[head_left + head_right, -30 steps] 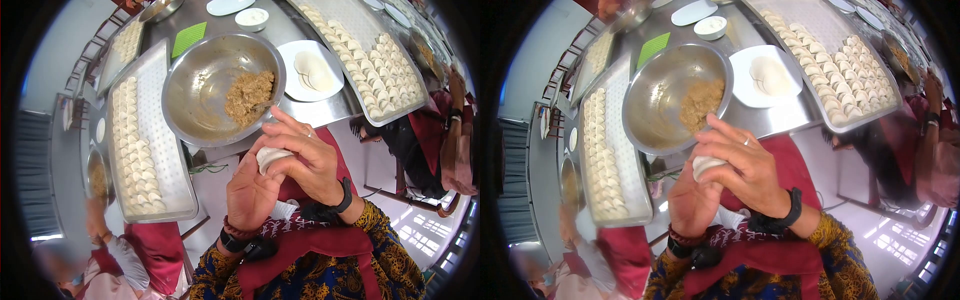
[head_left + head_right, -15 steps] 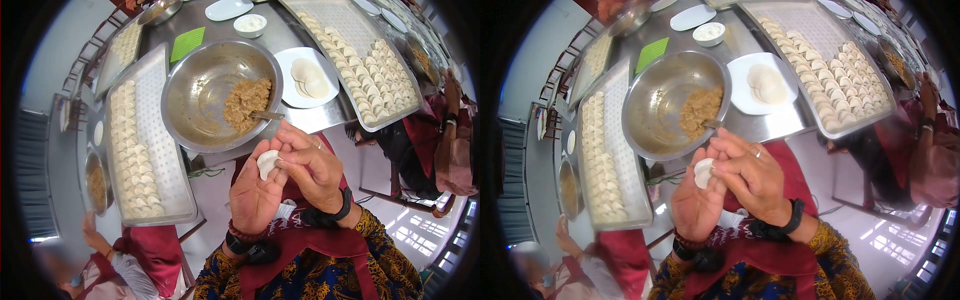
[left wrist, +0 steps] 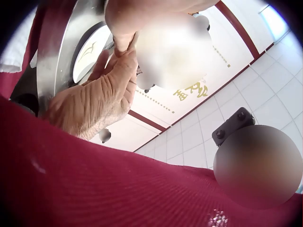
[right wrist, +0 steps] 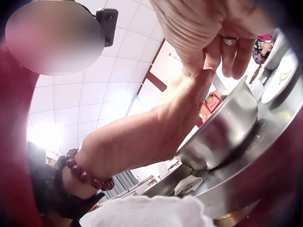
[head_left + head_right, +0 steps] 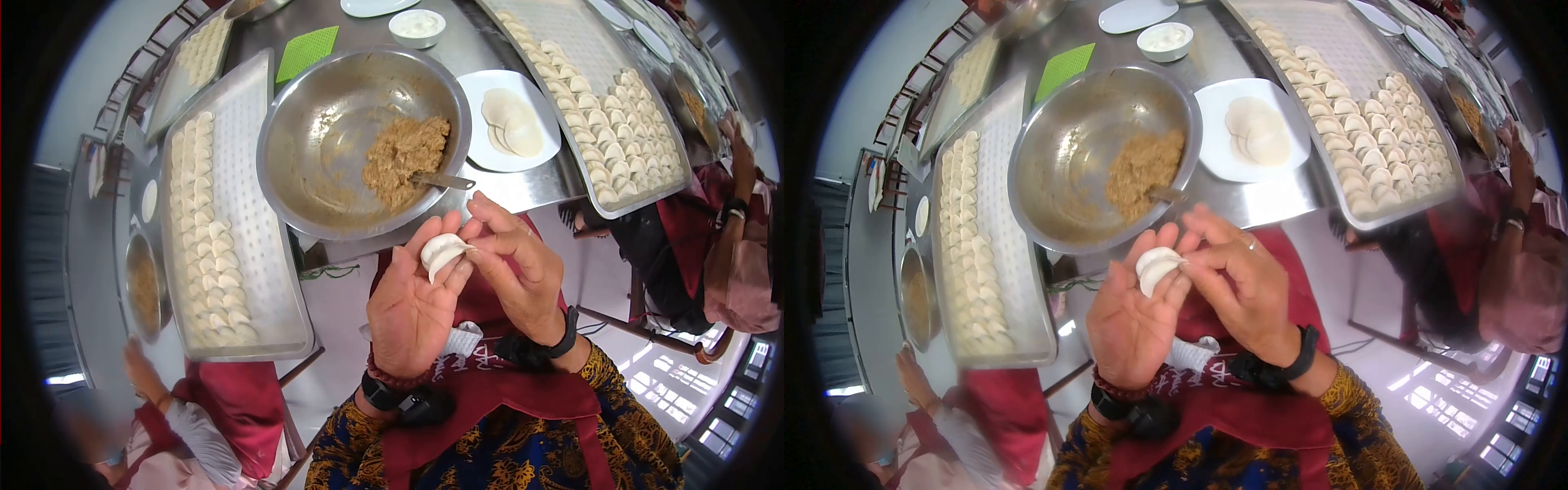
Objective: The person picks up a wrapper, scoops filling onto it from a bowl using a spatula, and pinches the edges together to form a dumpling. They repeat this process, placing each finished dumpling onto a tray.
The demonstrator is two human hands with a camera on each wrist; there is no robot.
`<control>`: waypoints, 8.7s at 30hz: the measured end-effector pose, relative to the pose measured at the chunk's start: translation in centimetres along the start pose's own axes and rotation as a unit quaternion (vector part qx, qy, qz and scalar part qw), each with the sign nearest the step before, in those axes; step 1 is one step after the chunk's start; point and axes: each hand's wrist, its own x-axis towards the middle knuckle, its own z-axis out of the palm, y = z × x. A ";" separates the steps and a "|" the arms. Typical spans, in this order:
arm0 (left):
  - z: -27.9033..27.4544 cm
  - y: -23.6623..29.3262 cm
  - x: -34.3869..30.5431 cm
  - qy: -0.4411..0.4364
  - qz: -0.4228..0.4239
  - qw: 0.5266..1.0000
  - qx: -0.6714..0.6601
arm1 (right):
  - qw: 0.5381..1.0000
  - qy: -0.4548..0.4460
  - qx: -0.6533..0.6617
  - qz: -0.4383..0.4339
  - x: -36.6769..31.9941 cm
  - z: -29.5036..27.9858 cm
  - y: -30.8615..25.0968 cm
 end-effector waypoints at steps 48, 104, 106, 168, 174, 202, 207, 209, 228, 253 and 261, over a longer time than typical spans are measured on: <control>-2.4 1.9 1.1 0.066 -0.186 0.965 0.173 | 0.946 -0.158 0.119 0.255 5.9 -11.0 2.7; -6.0 2.5 4.2 0.174 -0.215 0.945 0.175 | 0.958 -0.107 -0.257 0.073 27.0 -17.0 22.5; -6.0 2.1 3.9 0.143 -0.218 0.949 0.175 | 0.964 -0.133 -0.209 0.101 24.7 -15.5 18.8; -1.6 0.1 0.0 0.064 -0.018 0.943 0.326 | 0.892 -0.119 0.283 0.332 1.6 0.6 -1.0; -1.3 0.1 0.1 0.057 -0.042 0.931 0.357 | 0.878 -0.145 0.273 0.365 1.9 0.5 -1.3; -2.4 1.0 0.5 0.075 -0.042 0.956 0.282 | 0.906 -0.109 0.241 0.330 3.0 2.3 -1.4; -2.7 0.9 0.4 0.070 -0.044 0.957 0.277 | 0.886 -0.121 0.254 0.368 2.6 2.0 -0.6; -2.8 0.9 0.4 0.053 -0.043 0.959 0.275 | 0.908 -0.118 0.210 0.341 2.9 1.9 -1.3; -2.5 2.4 0.4 0.071 -0.050 0.988 0.131 | 0.977 -0.023 0.108 0.183 2.0 -0.6 1.8; -3.2 4.0 -0.9 0.114 0.000 0.980 0.161 | 0.963 -0.136 -0.186 -0.140 8.9 0.0 1.8; -3.1 4.6 -0.9 0.152 0.007 0.980 0.129 | 0.993 -0.057 -0.078 -0.067 10.6 -1.0 2.3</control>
